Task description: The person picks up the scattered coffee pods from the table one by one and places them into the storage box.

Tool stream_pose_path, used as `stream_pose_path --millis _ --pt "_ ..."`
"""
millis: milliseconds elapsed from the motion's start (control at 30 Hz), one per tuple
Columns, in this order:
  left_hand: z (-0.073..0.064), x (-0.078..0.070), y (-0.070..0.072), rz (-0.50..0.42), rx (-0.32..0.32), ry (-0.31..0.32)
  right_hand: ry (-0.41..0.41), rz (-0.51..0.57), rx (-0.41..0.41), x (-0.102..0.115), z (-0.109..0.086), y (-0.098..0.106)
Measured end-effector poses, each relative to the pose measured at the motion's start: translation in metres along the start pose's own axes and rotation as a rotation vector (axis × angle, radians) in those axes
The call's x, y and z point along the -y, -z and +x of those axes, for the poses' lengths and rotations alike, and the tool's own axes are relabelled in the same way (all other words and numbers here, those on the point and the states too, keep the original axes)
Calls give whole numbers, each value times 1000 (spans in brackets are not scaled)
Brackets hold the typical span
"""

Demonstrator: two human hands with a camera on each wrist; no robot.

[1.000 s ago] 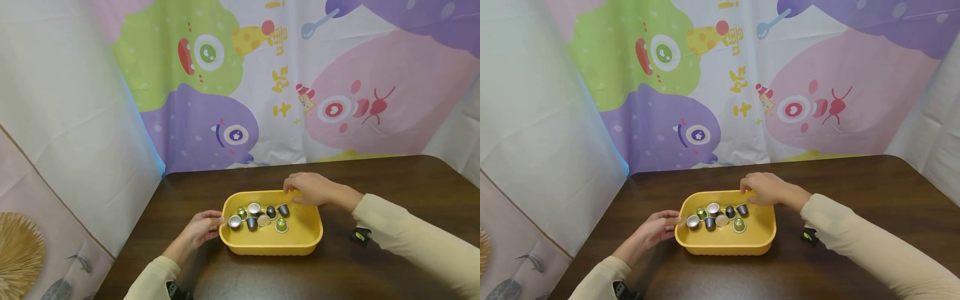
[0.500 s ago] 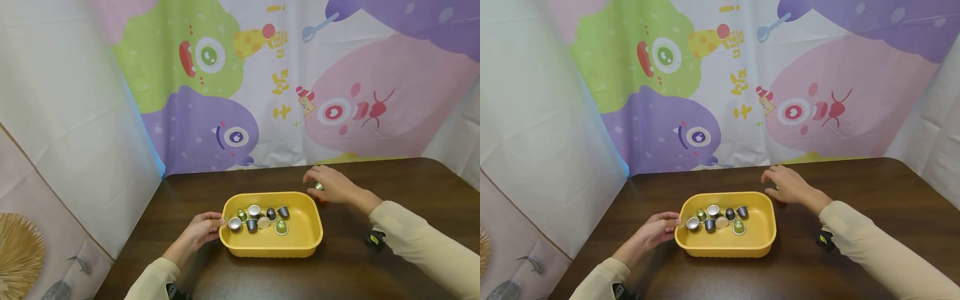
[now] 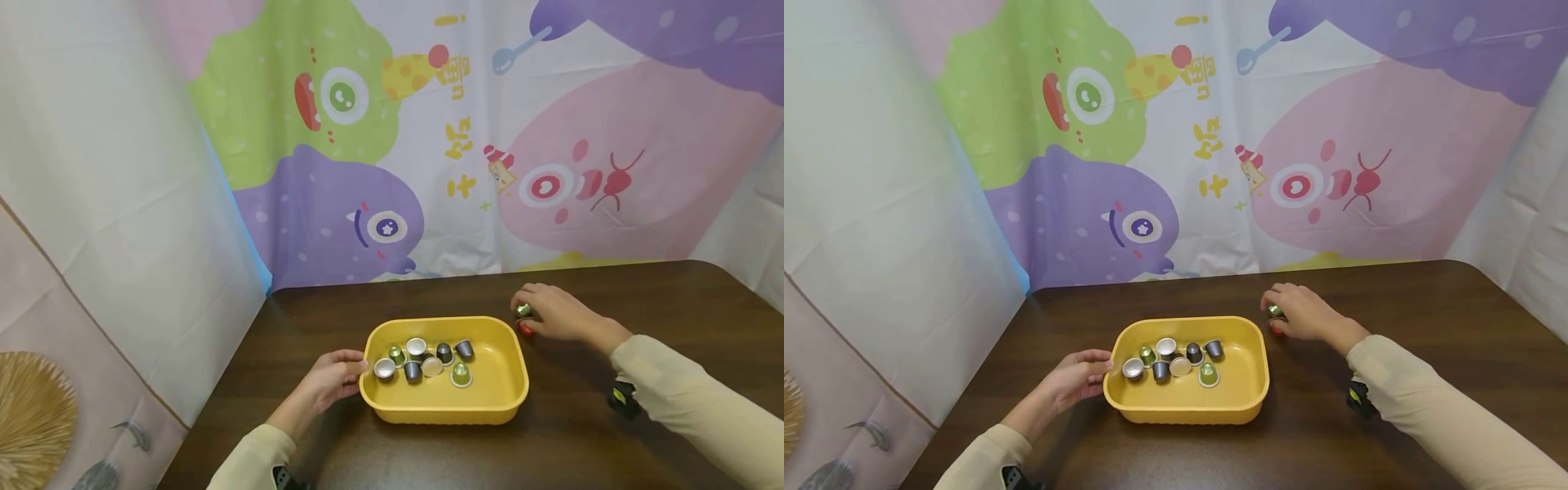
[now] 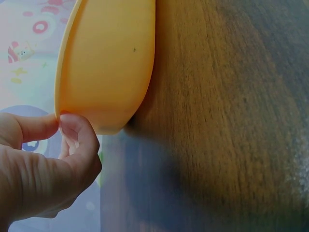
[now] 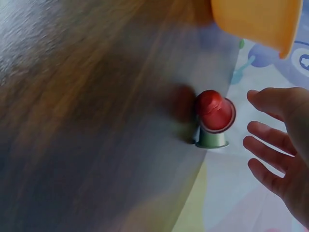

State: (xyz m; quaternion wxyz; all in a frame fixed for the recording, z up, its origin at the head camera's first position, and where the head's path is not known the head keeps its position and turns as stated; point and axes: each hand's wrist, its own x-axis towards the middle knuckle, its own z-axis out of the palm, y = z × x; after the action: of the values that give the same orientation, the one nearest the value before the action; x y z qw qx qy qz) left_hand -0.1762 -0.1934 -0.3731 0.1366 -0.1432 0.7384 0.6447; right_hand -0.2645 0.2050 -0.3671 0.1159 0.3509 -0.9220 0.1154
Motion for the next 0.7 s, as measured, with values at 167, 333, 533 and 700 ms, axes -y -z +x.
stream_pose_path --millis 167,333,533,700 --pt "-1 0 -1 6 -5 2 28 -32 6 -6 -3 -7" --pt "-1 0 0 0 3 -8 71 -61 14 -8 -5 -13" --pt "-2 0 0 -4 11 -7 92 -71 37 -10 -6 -17" --pt "-1 -1 0 -3 7 -5 86 -75 59 -11 -6 -20"
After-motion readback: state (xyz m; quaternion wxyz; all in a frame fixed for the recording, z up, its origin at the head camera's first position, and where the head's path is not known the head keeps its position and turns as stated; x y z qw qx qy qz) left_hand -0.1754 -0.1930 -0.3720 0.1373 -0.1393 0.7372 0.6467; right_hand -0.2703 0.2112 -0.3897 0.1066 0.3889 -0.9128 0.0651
